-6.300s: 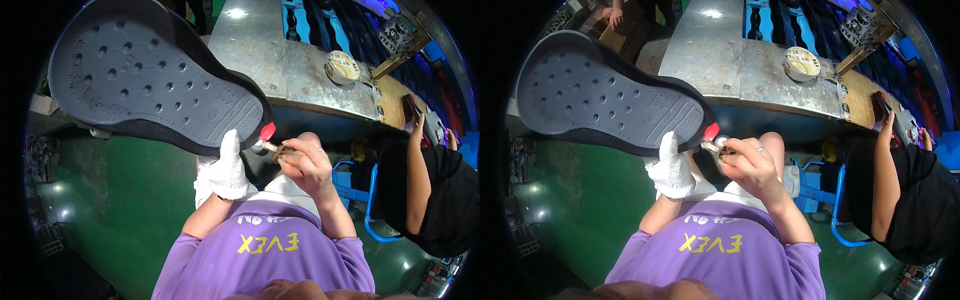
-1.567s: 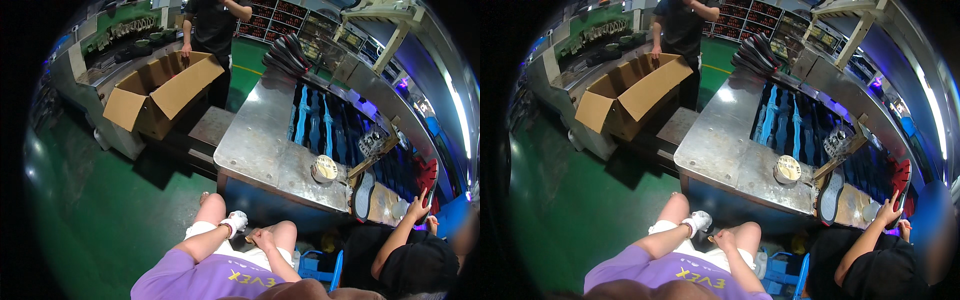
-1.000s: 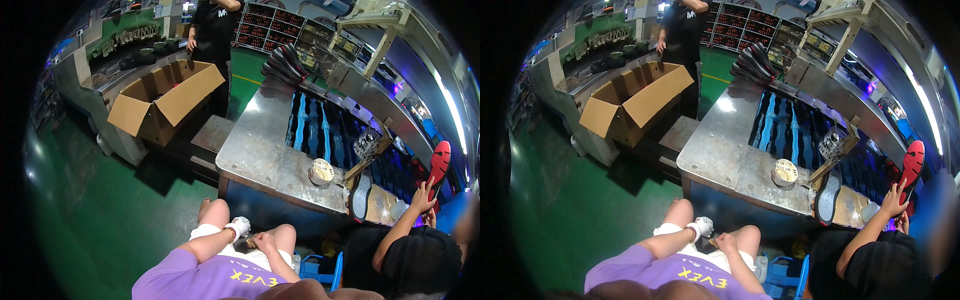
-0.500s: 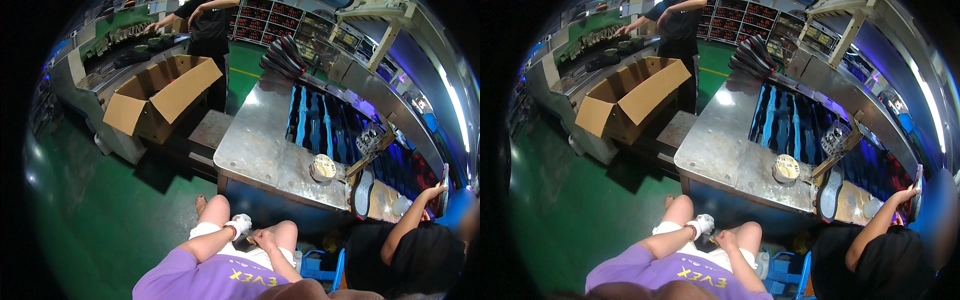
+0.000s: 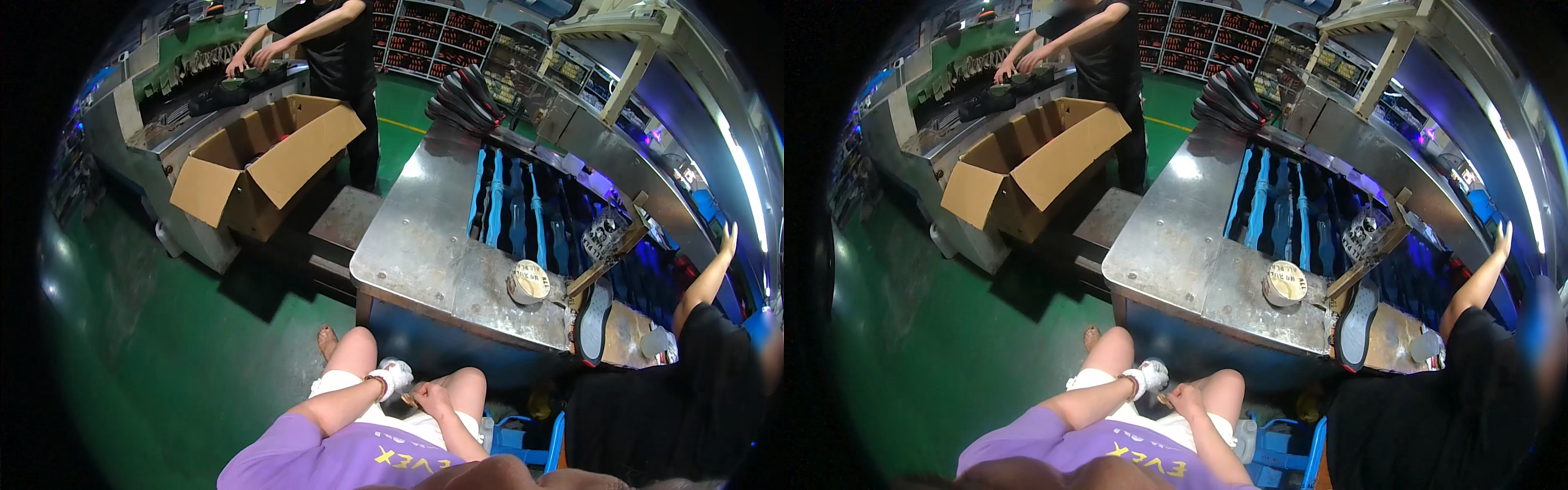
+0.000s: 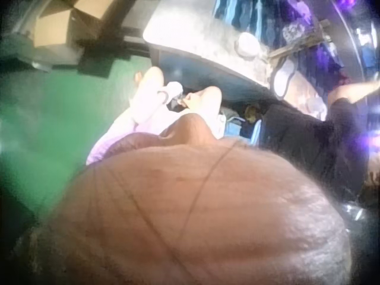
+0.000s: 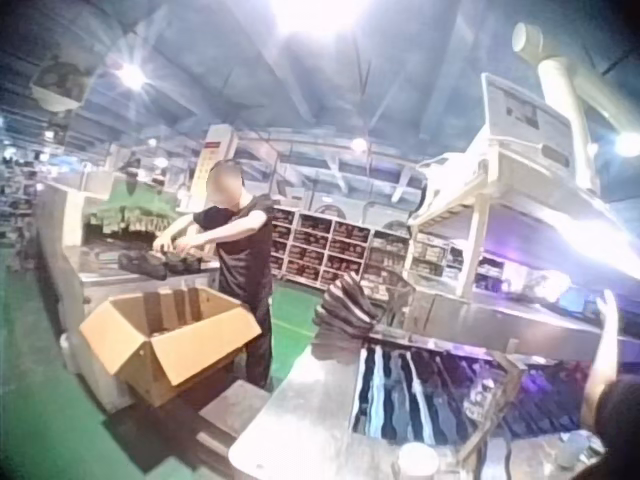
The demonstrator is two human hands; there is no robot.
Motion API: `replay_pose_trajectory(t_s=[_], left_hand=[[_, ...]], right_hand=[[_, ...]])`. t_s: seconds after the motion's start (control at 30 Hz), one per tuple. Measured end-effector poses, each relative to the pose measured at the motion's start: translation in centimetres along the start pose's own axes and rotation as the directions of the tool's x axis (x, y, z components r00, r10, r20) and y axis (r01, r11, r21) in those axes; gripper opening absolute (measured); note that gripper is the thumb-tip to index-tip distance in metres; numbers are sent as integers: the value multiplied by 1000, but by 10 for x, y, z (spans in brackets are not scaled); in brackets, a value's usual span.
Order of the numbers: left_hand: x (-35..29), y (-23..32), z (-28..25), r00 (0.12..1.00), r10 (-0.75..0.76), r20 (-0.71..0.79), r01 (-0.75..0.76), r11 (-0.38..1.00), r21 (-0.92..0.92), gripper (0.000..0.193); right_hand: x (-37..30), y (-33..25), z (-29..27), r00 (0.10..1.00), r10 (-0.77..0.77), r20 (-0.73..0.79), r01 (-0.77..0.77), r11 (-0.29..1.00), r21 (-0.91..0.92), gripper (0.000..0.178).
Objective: The person applies glue to the edges of black shoe soles using a small brush. They repeatedly dip the brush into a container and spread glue along the perimeter of each sole, then place the soles on a metal table. Another worker nearby handles additional soles and places them into a cardboard box.
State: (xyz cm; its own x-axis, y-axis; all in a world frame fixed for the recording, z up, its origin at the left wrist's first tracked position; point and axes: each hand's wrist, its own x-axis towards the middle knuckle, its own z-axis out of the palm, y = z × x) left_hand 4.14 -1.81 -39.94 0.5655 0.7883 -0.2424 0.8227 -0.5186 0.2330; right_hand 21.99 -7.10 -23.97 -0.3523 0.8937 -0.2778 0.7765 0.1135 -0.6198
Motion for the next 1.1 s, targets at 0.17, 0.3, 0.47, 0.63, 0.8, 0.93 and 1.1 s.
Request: replay_pose_trajectory(t_s=[0.17, 0.3, 0.47, 0.63, 0.8, 0.93, 1.1], left_hand=[[-28, 21, -61, 992, 127, 20, -129, 971, 199, 17], [-50, 39, -99, 791, -578, 199, 157, -122, -980, 20], [-81, 32, -164, 660, -678, 323, 8, -424, -906, 31], [-77, 37, -160, 633, -717, 292, 201, -213, -956, 20], [-61, 14, -110, 666, -744, -64, 222, 279, -934, 30], [-60, 27, -127, 709, -702, 68, 345, 260, -902, 31], [-50, -12, -63, 798, -587, -136, 307, 590, -747, 17]], right_hand=[[6, 4, -2, 999, -26, -29, 25, 999, -40, 24], [5, 6, 5, 999, -51, -1, 50, 991, -122, 22], [3, -12, 2, 999, -40, -4, 39, 998, -56, 21], [5, -7, 0, 999, 18, 27, -15, 996, -85, 24], [6, -5, -1, 999, 29, 30, -27, 998, -65, 23], [-2, -10, -10, 996, 69, 53, -66, 996, -59, 22], [3, -15, -4, 1000, 1, 26, 0, 999, -46, 22]])
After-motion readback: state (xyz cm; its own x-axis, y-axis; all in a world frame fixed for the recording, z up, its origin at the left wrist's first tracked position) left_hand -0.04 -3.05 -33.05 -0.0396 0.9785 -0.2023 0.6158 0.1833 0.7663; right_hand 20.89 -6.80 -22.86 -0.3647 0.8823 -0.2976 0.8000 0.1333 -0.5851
